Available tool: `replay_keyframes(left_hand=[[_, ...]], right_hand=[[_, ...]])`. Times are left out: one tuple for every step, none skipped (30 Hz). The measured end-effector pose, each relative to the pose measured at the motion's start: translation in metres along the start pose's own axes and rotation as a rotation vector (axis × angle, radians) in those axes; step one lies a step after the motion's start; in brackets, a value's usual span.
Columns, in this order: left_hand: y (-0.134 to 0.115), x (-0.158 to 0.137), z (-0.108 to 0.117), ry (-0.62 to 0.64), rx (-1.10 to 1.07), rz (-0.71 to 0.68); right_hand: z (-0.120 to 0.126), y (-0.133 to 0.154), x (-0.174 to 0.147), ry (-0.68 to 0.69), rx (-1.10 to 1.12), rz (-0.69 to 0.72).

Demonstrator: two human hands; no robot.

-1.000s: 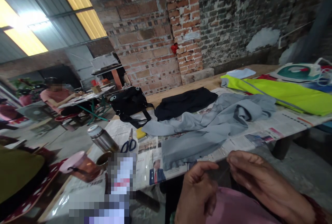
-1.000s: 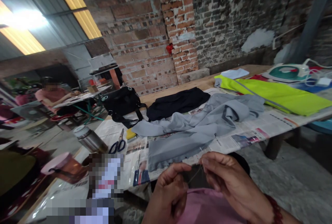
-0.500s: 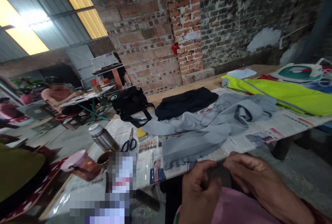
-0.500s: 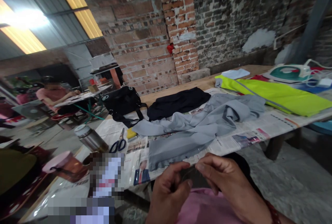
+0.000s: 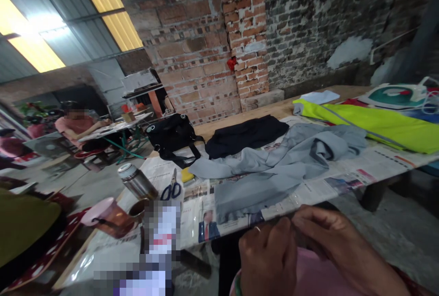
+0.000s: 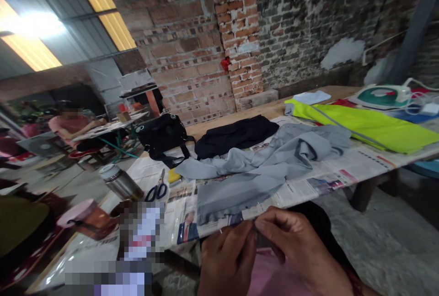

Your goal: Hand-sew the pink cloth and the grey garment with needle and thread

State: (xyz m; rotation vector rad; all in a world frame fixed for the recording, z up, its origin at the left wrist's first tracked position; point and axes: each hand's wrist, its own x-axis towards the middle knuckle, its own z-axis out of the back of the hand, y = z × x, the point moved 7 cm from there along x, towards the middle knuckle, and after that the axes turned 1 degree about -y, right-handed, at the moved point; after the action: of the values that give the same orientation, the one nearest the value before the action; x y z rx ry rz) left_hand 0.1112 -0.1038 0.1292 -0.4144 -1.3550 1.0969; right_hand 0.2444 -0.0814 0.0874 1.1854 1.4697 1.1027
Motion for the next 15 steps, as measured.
replay_keyframes(left_hand=[[-0.002, 0.0, 0.001, -0.021, 0.022, -0.035], [-0.004, -0.001, 0.002, -0.032, 0.047, -0.071], [-0.007, -0.001, 0.002, -0.032, 0.076, -0.104], [-0.009, -0.001, 0.001, -0.023, 0.107, -0.131], [-0.01, -0.001, -0.001, -0.012, 0.137, -0.151], [-0.011, -0.001, -0.001, -0.002, 0.159, -0.162], [-0.011, 0.0, -0.002, 0.005, 0.17, -0.163], [-0.01, 0.0, -0.002, 0.014, 0.169, -0.157], [-0.009, 0.001, -0.002, 0.031, 0.157, -0.148], [-0.008, 0.002, -0.002, 0.058, 0.14, -0.139], [-0.007, 0.004, -0.003, 0.1, 0.12, -0.13], [-0.006, 0.006, -0.003, 0.145, 0.103, -0.119], [-0.005, 0.007, -0.004, 0.189, 0.091, -0.107], [-0.003, 0.009, -0.003, 0.218, 0.079, -0.09], [-0.002, 0.011, -0.001, 0.229, 0.064, -0.063]], right_hand=[[0.0, 0.0, 0.001, -0.003, -0.002, 0.001], [0.0, -0.001, 0.001, -0.005, -0.004, 0.002], [0.0, -0.001, 0.002, -0.007, -0.007, 0.002], [-0.001, -0.001, 0.002, -0.009, -0.012, 0.003], [-0.001, 0.0, 0.003, -0.01, -0.018, 0.008], [-0.002, 0.001, 0.003, -0.007, -0.026, 0.019], [-0.003, 0.003, 0.002, 0.001, -0.035, 0.033], [-0.004, 0.005, 0.002, 0.009, -0.044, 0.05], [-0.004, 0.006, 0.001, 0.017, -0.052, 0.067], [-0.004, 0.006, -0.001, 0.021, -0.058, 0.083], [-0.001, 0.006, -0.002, 0.017, -0.06, 0.097], [0.003, 0.005, -0.002, 0.001, -0.059, 0.109], [0.009, 0.004, -0.002, -0.024, -0.058, 0.125], [0.016, 0.004, -0.002, -0.054, -0.059, 0.145], [0.024, 0.004, -0.001, -0.087, -0.065, 0.169]])
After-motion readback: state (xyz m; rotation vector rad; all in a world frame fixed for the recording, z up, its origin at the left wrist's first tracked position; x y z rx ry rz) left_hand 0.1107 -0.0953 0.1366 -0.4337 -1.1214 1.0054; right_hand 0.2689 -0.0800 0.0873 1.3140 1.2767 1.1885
